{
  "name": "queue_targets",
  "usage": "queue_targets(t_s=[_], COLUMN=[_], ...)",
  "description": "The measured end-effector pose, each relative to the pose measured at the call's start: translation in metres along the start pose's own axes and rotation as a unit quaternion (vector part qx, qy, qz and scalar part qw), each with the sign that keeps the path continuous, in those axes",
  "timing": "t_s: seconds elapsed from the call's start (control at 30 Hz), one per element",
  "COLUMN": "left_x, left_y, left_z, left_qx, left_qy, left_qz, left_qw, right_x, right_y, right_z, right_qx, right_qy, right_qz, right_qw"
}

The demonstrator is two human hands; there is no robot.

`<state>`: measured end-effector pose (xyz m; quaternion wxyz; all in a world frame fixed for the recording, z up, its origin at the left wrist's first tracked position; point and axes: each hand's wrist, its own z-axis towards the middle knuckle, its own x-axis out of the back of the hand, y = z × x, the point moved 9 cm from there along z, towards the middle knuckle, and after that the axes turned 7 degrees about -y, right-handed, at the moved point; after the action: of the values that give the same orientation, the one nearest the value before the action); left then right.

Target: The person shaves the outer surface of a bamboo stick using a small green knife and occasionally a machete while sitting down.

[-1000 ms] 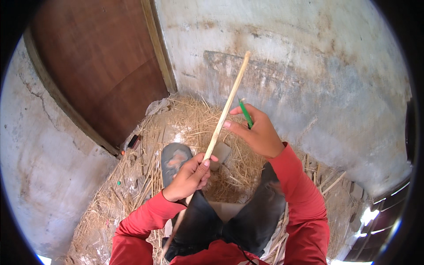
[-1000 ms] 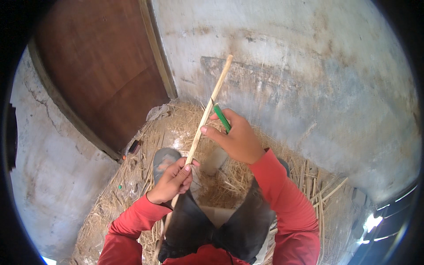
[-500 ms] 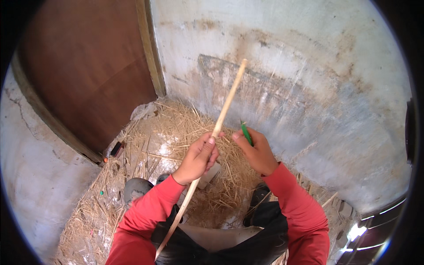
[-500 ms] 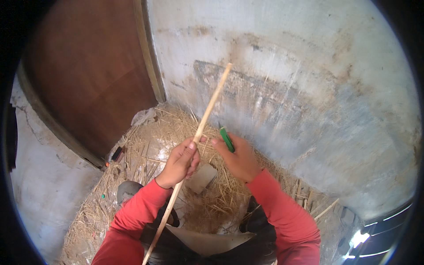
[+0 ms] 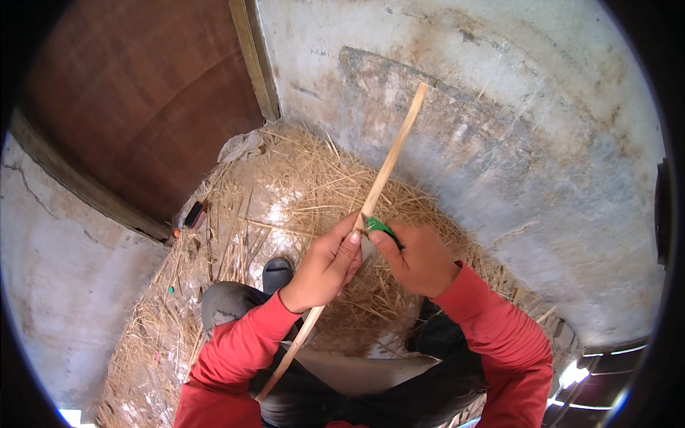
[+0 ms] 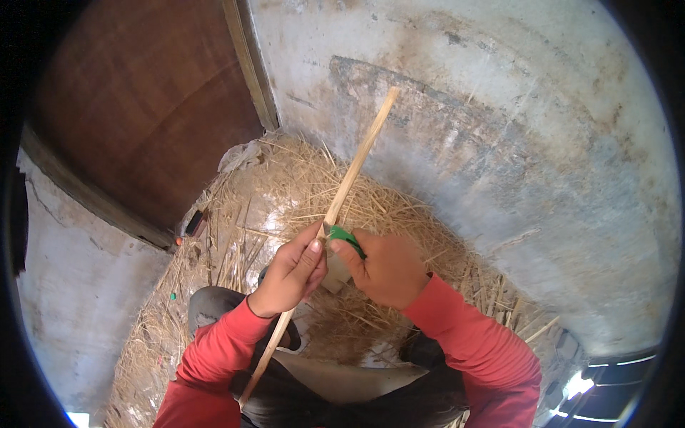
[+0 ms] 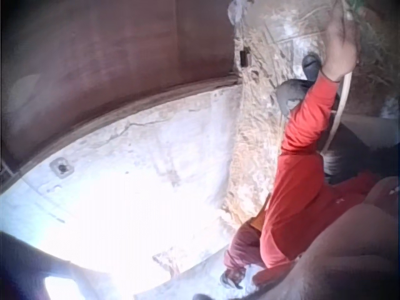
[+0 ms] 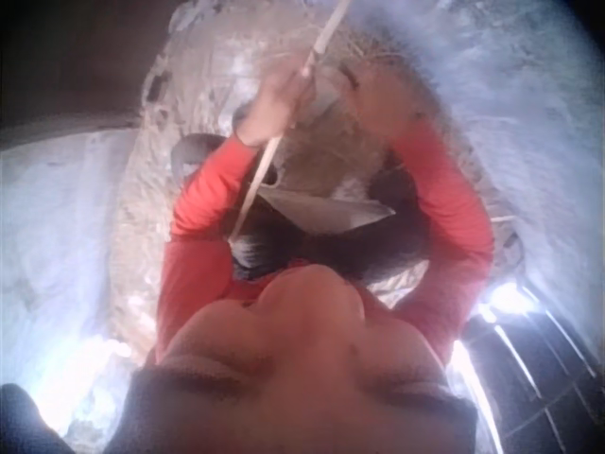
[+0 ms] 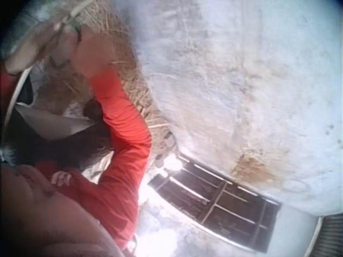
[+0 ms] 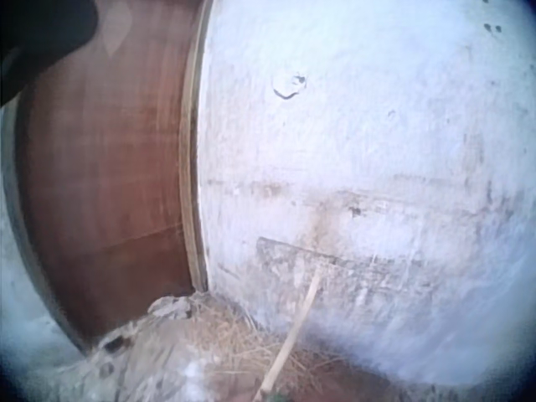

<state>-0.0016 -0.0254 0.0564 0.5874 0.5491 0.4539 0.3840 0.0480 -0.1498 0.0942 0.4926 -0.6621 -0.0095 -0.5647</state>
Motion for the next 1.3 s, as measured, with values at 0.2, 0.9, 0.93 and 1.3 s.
queue_targets(t_s=[0.2,0.9,0.93,1.3], left_x=[0.019,0.006,0.004,-0.032], left_y=[-0.010,-0.006,-0.004,-0.020], left_z=[-0.016,-0.035,-0.033,-0.008], left_qx=[-0.006,0.004,0.010,0.061], left_qy=[0.019,-0.031,-0.044,-0.154], left_qz=[0.126,-0.040,-0.034,-0.034], left_qw=[0.992,0.999,0.998,0.986], right_x=[-0.013,0.102,0.090,0.044], right_y=[-0.005,0.071,0.058,0.059], right_z=[0.001,-0.048,-0.045,-0.014], right_qx=[-0.002,-0.134,-0.137,-0.114], right_qy=[-0.026,0.203,0.166,0.086], right_qz=[-0.110,0.051,0.067,0.236], right_qw=[0.994,0.969,0.974,0.961])
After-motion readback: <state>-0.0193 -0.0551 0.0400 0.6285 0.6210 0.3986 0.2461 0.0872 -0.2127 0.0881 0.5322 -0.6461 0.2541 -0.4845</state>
